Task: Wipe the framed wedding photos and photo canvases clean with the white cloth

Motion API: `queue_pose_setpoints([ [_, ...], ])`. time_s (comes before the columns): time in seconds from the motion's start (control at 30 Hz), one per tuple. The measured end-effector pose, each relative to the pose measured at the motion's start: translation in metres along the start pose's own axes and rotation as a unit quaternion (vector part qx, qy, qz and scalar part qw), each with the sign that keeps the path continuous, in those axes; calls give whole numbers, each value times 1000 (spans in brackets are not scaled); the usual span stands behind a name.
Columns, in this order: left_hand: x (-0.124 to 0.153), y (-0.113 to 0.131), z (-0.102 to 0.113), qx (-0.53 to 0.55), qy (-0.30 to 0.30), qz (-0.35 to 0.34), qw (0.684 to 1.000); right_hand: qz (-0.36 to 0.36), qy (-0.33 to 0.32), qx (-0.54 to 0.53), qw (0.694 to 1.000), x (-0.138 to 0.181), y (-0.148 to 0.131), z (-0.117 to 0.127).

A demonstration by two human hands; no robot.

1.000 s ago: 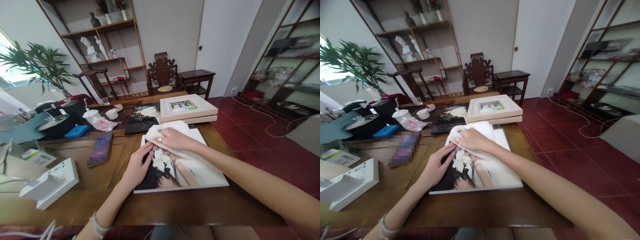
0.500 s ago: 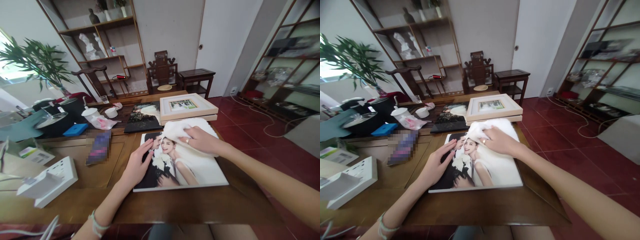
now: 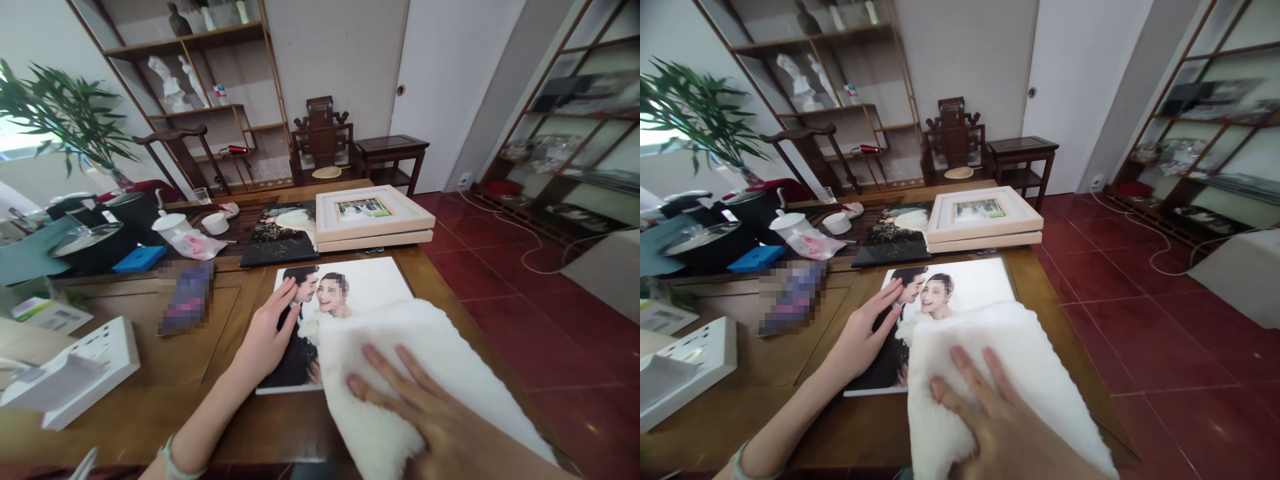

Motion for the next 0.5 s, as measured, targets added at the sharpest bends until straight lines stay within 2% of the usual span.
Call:
queue_pose_setpoints([
  [0.07,0,0,-1,-2,-5,-4,1000,12,-11,-15,1000,3,1,5],
  [0.17,-1,-1,-2,-5,-12,-7,1000,-3,-33,-17,999,-5,15,32],
  [0.3,-1,0,-1,-7,-18,-11,1000,-56,7,9,998,-34,56,74],
  [0.4,-1,2,0,-4,-21,-5,1000,-45,40,30,998,-59,78,88],
  [0.5,-1,3,1,0,-20,-1,1000,-34,67,52,996,-72,86,95],
])
Point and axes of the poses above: each hand's wrist, its own x-axis away from the middle knuckle, its own z-axis out of the back of the hand, y = z × x, the point moved 10 cm from there along -x, towards the middle knuckle, and after that the axes turned 9 degrees about -y, right-handed, at the moved point
